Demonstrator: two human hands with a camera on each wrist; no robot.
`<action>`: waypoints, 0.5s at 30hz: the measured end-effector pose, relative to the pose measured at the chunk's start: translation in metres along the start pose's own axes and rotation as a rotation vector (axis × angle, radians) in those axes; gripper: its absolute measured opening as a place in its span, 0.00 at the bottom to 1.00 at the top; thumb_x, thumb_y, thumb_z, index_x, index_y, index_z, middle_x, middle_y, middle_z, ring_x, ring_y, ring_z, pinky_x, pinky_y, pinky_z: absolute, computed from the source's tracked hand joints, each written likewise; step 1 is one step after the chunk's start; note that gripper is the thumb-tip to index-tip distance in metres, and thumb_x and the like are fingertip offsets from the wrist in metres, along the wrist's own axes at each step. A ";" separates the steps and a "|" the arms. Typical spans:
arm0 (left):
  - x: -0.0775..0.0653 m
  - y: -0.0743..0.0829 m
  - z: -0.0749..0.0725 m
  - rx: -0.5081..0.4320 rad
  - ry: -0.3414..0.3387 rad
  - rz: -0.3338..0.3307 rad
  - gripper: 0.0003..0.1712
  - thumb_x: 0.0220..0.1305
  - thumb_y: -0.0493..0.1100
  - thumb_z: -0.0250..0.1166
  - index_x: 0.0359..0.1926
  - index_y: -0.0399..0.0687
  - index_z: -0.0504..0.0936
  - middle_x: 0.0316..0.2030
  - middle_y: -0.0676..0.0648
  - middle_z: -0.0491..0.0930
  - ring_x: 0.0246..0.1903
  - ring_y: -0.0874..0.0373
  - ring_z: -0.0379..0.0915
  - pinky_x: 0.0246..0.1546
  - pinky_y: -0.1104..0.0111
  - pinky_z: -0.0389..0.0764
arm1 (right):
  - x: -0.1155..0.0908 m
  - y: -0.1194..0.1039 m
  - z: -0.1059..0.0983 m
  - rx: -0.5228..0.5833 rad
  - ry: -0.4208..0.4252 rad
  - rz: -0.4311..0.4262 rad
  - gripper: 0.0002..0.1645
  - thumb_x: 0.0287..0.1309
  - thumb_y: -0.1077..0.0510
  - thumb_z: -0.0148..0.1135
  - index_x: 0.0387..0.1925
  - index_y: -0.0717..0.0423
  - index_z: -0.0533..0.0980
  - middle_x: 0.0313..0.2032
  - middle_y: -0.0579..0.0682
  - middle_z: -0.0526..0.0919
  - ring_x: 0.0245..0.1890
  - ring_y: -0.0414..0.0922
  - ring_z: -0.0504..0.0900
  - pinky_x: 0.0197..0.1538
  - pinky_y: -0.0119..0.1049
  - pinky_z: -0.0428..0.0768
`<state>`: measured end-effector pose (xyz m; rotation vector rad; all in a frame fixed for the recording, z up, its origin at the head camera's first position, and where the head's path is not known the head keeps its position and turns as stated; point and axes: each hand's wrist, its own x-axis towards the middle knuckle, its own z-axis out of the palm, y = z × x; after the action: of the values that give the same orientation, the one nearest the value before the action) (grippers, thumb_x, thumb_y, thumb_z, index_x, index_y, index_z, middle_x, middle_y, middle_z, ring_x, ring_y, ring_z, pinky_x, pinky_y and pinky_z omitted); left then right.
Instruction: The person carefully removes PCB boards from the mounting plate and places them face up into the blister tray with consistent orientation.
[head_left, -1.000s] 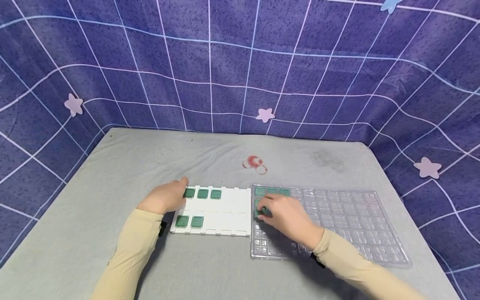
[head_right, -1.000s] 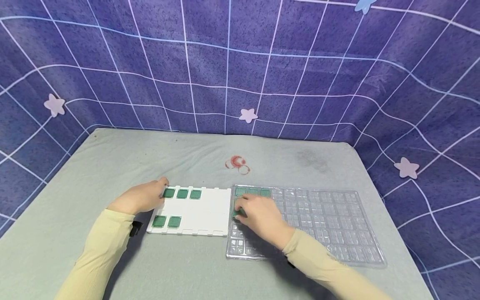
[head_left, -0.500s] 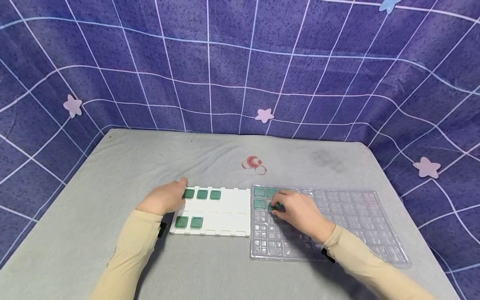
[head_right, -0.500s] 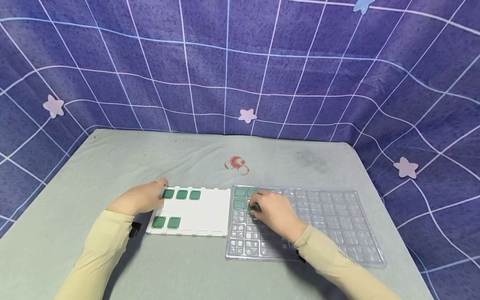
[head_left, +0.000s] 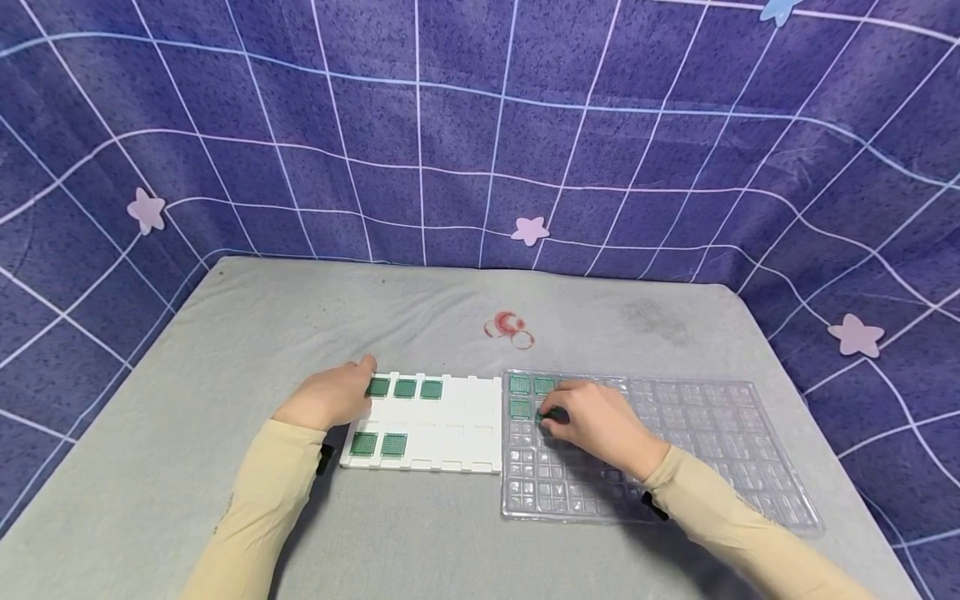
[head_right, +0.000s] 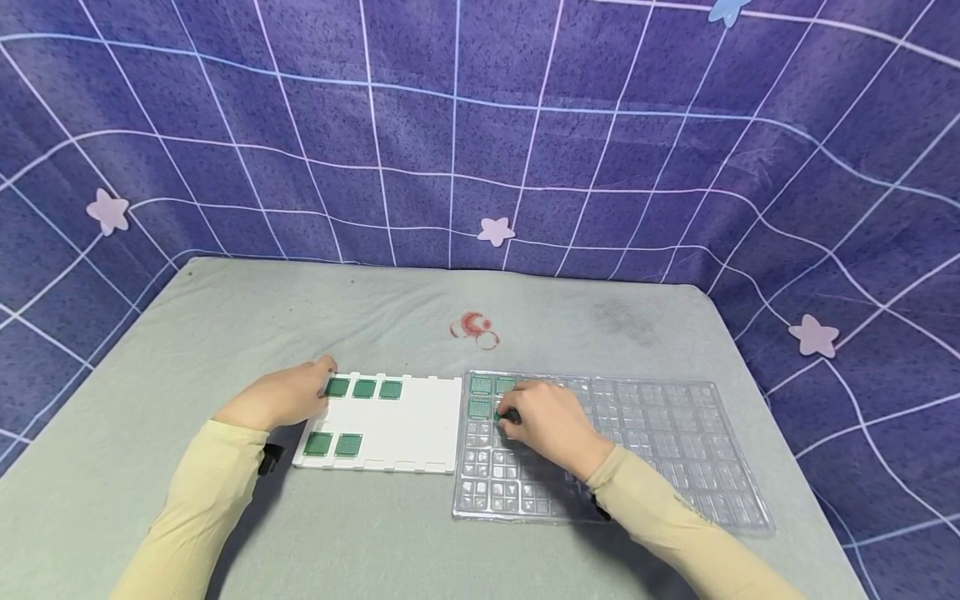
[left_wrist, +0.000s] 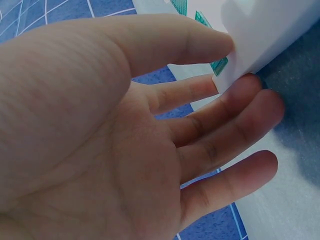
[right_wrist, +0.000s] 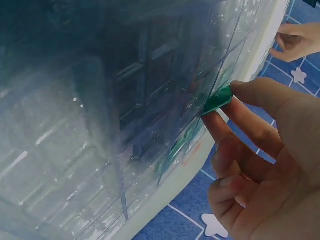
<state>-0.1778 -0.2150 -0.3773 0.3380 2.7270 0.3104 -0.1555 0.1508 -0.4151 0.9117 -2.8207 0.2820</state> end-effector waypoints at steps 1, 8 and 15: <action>0.000 0.000 0.000 0.000 0.000 0.000 0.26 0.62 0.35 0.58 0.60 0.32 0.67 0.49 0.31 0.81 0.37 0.46 0.76 0.43 0.48 0.80 | 0.000 0.000 0.000 0.000 0.000 -0.001 0.09 0.52 0.51 0.77 0.37 0.43 0.88 0.39 0.41 0.89 0.35 0.42 0.88 0.32 0.37 0.85; -0.001 0.000 0.000 -0.001 0.001 -0.002 0.24 0.62 0.35 0.57 0.59 0.33 0.67 0.48 0.31 0.81 0.37 0.47 0.76 0.42 0.49 0.80 | 0.001 0.001 0.000 -0.003 0.003 -0.013 0.10 0.52 0.51 0.77 0.37 0.44 0.88 0.39 0.42 0.89 0.35 0.42 0.88 0.32 0.36 0.85; 0.000 -0.001 0.000 0.000 -0.002 0.000 0.25 0.62 0.35 0.57 0.60 0.32 0.66 0.50 0.29 0.80 0.39 0.45 0.77 0.44 0.48 0.80 | 0.004 0.003 0.000 0.004 -0.002 -0.007 0.09 0.53 0.51 0.76 0.38 0.45 0.89 0.39 0.42 0.89 0.35 0.42 0.88 0.32 0.36 0.85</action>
<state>-0.1782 -0.2157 -0.3780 0.3383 2.7255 0.3098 -0.1599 0.1507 -0.4145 0.9229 -2.8196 0.2865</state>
